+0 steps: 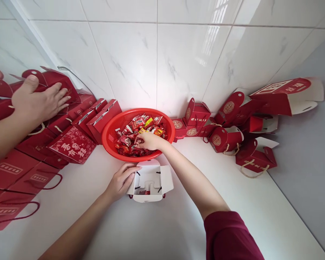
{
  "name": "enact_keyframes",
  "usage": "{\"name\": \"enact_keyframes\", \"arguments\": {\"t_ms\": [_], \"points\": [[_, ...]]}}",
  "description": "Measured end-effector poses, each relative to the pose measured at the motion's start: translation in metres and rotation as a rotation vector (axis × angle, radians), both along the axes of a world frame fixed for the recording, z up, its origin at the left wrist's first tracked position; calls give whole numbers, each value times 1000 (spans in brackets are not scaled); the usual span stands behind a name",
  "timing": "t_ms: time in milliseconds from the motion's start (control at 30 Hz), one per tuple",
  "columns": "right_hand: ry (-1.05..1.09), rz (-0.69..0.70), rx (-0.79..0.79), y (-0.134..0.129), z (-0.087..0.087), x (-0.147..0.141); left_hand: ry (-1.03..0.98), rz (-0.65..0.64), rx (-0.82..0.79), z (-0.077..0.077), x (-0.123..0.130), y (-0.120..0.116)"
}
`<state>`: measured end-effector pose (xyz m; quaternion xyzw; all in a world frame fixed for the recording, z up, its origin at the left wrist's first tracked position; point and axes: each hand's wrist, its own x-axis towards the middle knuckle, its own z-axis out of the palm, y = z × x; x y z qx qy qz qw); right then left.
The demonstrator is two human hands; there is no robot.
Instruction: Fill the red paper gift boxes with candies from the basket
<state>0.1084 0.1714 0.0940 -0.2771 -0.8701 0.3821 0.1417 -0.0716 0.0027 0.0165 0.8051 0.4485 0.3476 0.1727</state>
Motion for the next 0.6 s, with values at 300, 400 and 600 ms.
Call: {"name": "enact_keyframes", "arguments": {"t_ms": [300, 400, 600], "points": [[516, -220, -408, -43, 5, 54, -88, 123, 218, 30, 2, -4], [652, -252, -511, -56, 13, 64, -135, 159, 253, 59, 5, 2], [734, -261, -497, -79, 33, 68, -139, 140, -70, 118, 28, 37]]}}
